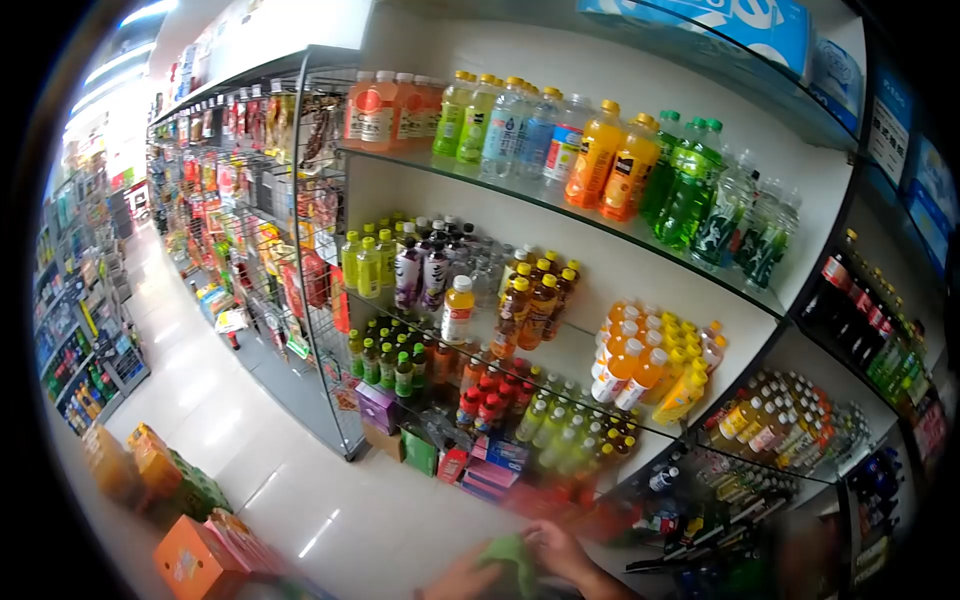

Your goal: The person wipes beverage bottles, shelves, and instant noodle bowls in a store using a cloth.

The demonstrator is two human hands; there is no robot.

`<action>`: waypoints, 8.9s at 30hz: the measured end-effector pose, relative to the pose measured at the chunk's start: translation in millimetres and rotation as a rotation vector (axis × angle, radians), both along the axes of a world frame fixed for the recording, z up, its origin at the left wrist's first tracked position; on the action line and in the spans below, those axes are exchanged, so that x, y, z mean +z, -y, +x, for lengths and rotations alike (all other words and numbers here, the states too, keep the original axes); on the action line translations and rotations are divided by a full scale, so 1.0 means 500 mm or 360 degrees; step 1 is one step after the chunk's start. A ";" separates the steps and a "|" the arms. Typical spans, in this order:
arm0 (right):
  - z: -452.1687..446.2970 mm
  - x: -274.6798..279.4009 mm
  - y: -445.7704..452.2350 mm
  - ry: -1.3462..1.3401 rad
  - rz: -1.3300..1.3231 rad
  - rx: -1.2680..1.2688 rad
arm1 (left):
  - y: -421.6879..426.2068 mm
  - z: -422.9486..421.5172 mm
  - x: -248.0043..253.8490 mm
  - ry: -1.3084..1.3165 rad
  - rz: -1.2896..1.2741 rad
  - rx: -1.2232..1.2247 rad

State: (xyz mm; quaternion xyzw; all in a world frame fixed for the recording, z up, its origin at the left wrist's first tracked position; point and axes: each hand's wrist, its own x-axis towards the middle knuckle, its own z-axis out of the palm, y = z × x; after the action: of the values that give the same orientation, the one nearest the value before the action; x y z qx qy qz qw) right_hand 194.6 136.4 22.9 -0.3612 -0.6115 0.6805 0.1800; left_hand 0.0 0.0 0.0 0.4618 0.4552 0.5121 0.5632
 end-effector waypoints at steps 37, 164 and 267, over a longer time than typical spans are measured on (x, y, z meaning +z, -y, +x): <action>0.186 0.134 -0.250 -0.0450 0.0651 -0.0242 | -0.322 0.118 0.264 -0.0005 0.0301 -0.0082; 0.221 0.663 -0.729 -0.1736 0.1689 -0.0628 | -0.920 0.008 0.627 -0.2157 0.1863 0.1602; -0.298 0.083 -0.376 0.0650 0.1244 -0.0868 | -0.213 -0.521 -0.236 -0.0678 -0.0428 0.0418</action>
State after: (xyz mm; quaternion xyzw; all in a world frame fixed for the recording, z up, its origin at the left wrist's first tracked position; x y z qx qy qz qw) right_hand 45.4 324.3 64.5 -0.5387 -0.7264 0.2452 0.3493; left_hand -260.6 106.6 -117.8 0.4173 0.6830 0.4071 0.4400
